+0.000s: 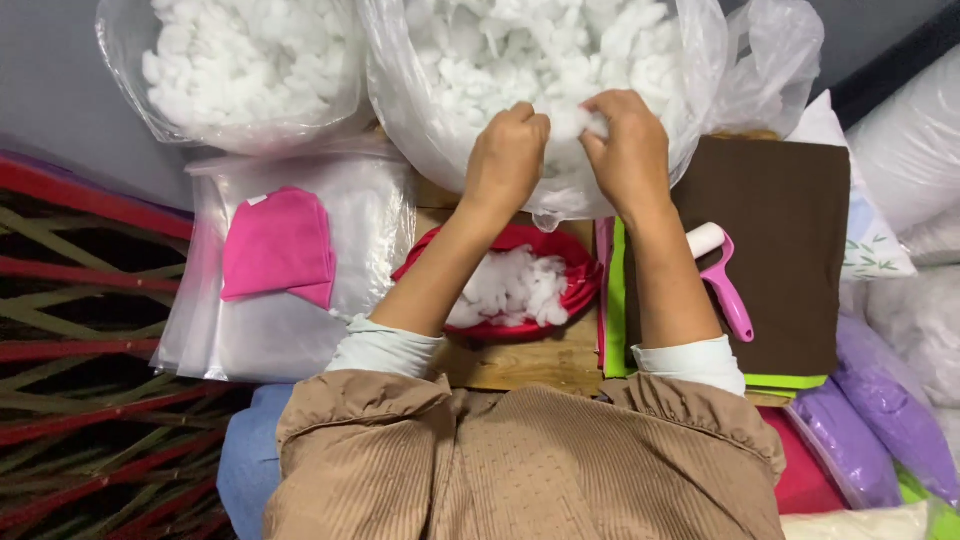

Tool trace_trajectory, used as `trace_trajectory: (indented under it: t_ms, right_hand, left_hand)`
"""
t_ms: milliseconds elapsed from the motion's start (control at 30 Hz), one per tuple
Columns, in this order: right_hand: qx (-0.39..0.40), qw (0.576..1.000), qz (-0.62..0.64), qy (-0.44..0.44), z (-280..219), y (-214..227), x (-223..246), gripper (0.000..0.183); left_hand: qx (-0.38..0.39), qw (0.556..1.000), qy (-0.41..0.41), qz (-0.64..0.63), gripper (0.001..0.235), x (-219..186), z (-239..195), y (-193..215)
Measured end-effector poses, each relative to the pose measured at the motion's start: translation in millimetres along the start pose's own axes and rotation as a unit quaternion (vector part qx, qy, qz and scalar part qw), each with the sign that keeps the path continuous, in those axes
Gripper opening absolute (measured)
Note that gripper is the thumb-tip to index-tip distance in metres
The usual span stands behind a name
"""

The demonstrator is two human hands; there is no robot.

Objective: The person opens a red cloth pouch and fills it with white cotton stuffing by hand. They repeatedly grab handfuls of cotton from a large bag and press the material into the pouch to fill it completely.

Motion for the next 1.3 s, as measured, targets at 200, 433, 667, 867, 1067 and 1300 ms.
trace_trajectory:
  t_ms: [200,433,667,867,1067,1300]
  right_hand:
    - [-0.07,0.992,0.09,-0.061,0,47,52,0.018]
    - [-0.082,0.989,0.122,0.016,-56,59,135,0.025]
    - [0.157,0.986,0.046,-0.014,-135,-64,127,0.044]
    - [0.285,0.958,-0.028,-0.025,-138,-88,116,0.057]
    - [0.294,0.948,-0.124,0.019,-158,-138,91,0.04]
    - [0.17,0.98,-0.072,-0.072,-159,-115,66,0.016]
  left_hand:
    - [-0.031,0.991,0.001,-0.128,0.01,-20,-13,75]
    - [0.006,0.969,-0.07,-0.237,0.002,-21,-95,151]
    - [0.124,0.992,-0.038,0.011,0.013,103,-194,22]
    - [0.087,0.995,-0.054,-0.012,0.029,71,-192,28]
    - [0.077,0.99,-0.085,0.08,0.019,108,-218,-31]
    - [0.023,1.0,-0.004,0.019,0.012,129,-198,-8]
Point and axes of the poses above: each hand's wrist, its own z-axis towards the middle knuckle, its own y-axis out of the back of the hand, x = y × z, the point moved 2 cm from there along z, towards the middle knuckle, and after that the axes turned 14 degrees about y, right-handed, at the moved point
